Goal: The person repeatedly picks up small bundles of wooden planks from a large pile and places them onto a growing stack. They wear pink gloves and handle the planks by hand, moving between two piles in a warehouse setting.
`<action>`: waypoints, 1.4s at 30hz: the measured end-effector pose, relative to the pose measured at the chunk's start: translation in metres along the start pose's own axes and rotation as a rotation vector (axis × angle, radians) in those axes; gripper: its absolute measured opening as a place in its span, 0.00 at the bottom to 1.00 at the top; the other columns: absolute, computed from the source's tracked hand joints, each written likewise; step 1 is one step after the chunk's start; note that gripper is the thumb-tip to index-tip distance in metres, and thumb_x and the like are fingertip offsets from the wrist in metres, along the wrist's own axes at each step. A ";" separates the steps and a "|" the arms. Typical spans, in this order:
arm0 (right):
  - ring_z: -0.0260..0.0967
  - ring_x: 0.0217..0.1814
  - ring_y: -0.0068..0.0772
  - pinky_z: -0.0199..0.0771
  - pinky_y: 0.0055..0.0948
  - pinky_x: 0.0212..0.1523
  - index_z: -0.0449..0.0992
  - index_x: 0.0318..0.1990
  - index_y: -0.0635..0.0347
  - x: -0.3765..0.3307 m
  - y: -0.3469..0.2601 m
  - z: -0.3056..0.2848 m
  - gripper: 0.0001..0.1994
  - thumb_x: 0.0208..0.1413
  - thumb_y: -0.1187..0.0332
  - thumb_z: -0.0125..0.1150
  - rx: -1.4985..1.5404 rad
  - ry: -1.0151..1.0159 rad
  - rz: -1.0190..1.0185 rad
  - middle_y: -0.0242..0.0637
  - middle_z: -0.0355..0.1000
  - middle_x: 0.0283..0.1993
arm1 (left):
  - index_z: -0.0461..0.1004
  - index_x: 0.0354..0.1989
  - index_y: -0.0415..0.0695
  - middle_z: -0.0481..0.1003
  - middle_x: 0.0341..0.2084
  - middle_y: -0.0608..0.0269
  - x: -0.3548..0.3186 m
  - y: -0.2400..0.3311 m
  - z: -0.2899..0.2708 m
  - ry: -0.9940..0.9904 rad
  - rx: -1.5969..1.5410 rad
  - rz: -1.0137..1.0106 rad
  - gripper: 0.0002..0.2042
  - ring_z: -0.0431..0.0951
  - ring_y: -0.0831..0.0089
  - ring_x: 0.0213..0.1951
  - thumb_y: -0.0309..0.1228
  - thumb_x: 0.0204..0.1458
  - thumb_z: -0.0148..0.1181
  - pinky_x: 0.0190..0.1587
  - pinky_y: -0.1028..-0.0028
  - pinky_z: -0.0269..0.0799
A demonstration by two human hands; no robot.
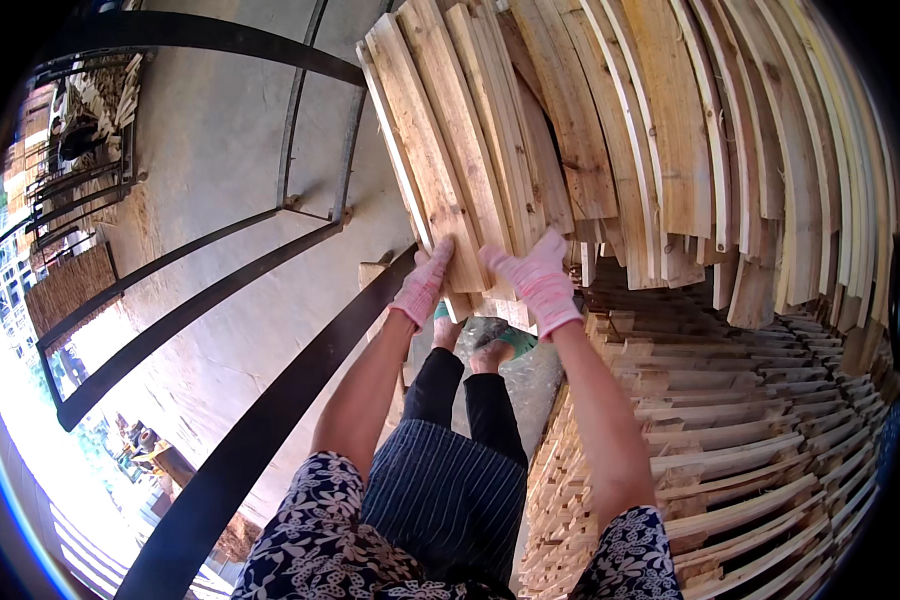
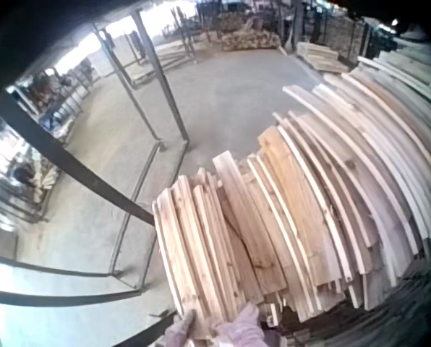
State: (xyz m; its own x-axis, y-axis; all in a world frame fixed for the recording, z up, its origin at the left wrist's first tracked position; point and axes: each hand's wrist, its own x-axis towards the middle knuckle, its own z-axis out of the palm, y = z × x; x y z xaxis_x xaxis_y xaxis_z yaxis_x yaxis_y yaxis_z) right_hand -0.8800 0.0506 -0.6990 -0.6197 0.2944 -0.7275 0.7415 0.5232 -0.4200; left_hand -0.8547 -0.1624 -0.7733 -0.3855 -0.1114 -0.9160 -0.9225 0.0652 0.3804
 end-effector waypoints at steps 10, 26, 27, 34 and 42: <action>0.68 0.62 0.47 0.69 0.38 0.63 0.51 0.68 0.72 0.007 0.037 -0.006 0.53 0.40 0.55 0.81 0.537 -0.128 -0.065 0.57 0.68 0.60 | 0.58 0.64 0.36 0.72 0.50 0.48 -0.038 -0.007 0.014 0.049 -0.094 0.082 0.45 0.75 0.59 0.49 0.62 0.50 0.65 0.46 0.61 0.74; 0.61 0.66 0.28 0.63 0.31 0.66 0.57 0.73 0.56 0.001 0.136 0.030 0.37 0.64 0.46 0.58 1.137 -0.657 -0.085 0.38 0.63 0.67 | 0.66 0.64 0.50 0.73 0.54 0.64 0.026 -0.085 -0.027 -0.358 -0.676 -0.132 0.47 0.74 0.64 0.57 0.67 0.39 0.69 0.59 0.54 0.74; 0.60 0.67 0.28 0.61 0.32 0.67 0.55 0.74 0.55 -0.002 0.136 0.036 0.39 0.63 0.44 0.59 1.201 -0.658 0.016 0.38 0.63 0.67 | 0.62 0.68 0.50 0.70 0.60 0.62 0.026 -0.080 -0.024 -0.371 -0.629 -0.113 0.53 0.70 0.61 0.62 0.69 0.35 0.68 0.62 0.51 0.70; 0.67 0.57 0.26 0.67 0.28 0.62 0.45 0.78 0.56 -0.068 0.103 0.011 0.42 0.65 0.47 0.57 1.006 -0.602 0.043 0.39 0.70 0.58 | 0.66 0.66 0.47 0.75 0.55 0.65 -0.031 -0.067 -0.033 -0.341 -0.512 -0.090 0.43 0.75 0.71 0.56 0.60 0.46 0.71 0.60 0.62 0.74; 0.73 0.53 0.31 0.71 0.32 0.57 0.73 0.62 0.62 -0.255 0.180 0.033 0.23 0.65 0.58 0.58 0.760 -0.362 0.048 0.41 0.75 0.55 | 0.72 0.57 0.40 0.78 0.43 0.59 -0.235 -0.047 -0.069 -0.232 -0.316 -0.202 0.26 0.79 0.70 0.44 0.47 0.59 0.64 0.48 0.70 0.80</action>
State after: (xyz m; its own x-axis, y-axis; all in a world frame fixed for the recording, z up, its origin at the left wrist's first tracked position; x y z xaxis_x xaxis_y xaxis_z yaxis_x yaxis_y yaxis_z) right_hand -0.5803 0.0438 -0.6070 -0.5585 -0.0396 -0.8286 0.8165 -0.2024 -0.5407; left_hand -0.7217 -0.2080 -0.5667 -0.2161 0.1376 -0.9666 -0.9529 -0.2454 0.1781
